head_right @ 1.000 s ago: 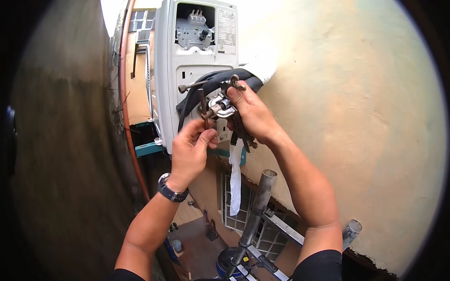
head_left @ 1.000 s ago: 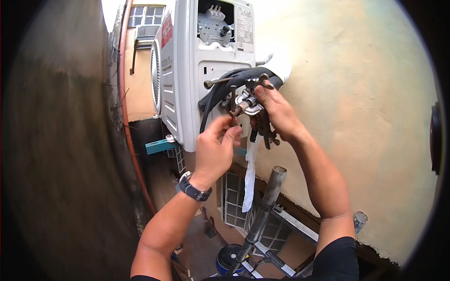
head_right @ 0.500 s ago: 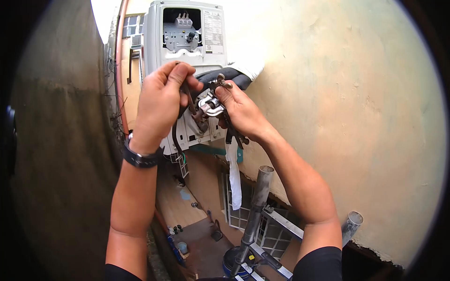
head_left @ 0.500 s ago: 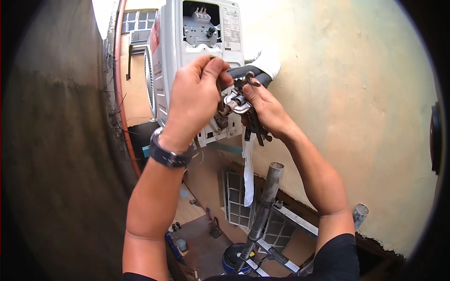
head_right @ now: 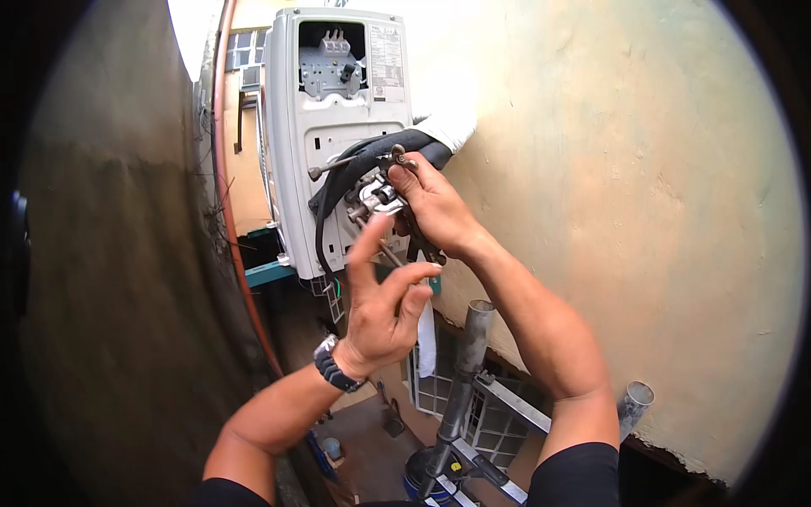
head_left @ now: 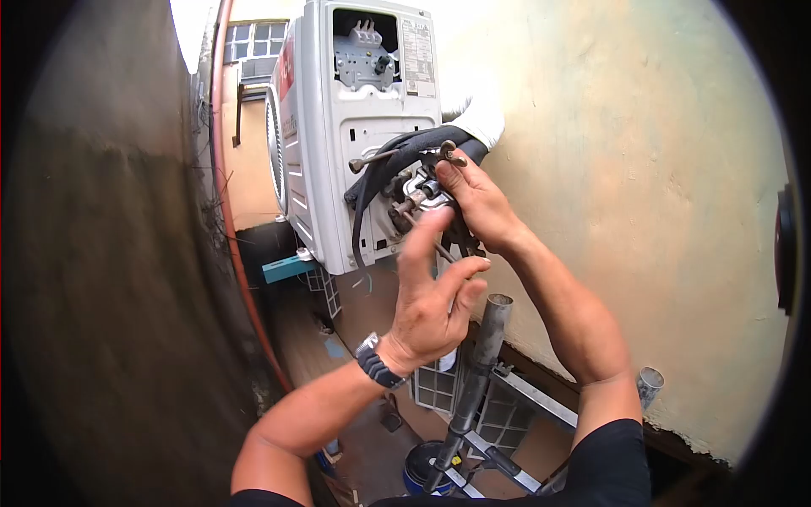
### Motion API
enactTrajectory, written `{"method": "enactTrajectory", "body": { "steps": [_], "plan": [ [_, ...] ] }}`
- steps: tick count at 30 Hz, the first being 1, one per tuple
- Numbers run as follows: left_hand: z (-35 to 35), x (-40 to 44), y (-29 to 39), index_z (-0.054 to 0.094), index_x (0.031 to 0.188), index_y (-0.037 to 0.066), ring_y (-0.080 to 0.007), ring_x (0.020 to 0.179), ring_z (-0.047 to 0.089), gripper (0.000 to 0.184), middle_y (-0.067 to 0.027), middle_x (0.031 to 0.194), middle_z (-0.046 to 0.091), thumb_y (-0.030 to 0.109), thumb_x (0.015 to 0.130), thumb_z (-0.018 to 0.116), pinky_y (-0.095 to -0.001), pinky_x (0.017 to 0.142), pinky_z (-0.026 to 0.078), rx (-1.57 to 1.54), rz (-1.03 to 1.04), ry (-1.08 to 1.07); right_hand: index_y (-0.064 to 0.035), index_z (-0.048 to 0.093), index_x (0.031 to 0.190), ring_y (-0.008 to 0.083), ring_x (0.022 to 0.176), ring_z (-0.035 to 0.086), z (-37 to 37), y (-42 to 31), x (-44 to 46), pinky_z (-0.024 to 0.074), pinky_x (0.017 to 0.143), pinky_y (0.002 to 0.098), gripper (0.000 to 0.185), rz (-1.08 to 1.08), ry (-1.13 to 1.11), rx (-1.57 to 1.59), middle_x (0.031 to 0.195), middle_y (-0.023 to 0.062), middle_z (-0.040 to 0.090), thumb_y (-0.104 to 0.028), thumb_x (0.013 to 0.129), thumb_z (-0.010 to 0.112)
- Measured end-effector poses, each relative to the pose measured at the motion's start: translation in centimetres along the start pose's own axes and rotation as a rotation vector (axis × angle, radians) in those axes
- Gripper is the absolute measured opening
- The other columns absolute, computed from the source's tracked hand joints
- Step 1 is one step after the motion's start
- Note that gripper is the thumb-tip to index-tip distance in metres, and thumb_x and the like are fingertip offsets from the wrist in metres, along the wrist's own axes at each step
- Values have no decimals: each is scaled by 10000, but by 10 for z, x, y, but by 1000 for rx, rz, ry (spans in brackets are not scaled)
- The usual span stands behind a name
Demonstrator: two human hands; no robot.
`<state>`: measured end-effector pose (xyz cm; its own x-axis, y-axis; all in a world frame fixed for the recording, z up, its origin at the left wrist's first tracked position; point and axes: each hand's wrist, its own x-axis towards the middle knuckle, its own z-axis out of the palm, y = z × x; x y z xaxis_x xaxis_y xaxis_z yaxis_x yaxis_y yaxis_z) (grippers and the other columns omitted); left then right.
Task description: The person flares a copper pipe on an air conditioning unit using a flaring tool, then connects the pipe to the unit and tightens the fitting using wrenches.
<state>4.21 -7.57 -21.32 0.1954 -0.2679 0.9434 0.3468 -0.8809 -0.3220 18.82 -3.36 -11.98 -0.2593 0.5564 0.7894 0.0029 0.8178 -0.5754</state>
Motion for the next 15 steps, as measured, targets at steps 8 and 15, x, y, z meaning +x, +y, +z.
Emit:
{"method": "enactTrajectory", "body": {
  "steps": [8,15],
  "plan": [
    [-11,28,26,566,1241,50,-200,995,626,251,-54,1035,611,46,991,546,-425,1030,503,-1861,-1210,422,-84,531,1249,73,822,585,1,-8,1,523,710,260,258,-50,29,9,976,9,629,-289,1121,440],
    [15,15,-6,455,1056,86,-75,627,347,142,25,771,378,51,1008,584,-254,592,364,-1594,-1025,181,-98,510,1236,102,685,577,-3,-7,2,503,589,277,254,-10,22,-80,940,22,609,-312,1122,433]
  ]
}}
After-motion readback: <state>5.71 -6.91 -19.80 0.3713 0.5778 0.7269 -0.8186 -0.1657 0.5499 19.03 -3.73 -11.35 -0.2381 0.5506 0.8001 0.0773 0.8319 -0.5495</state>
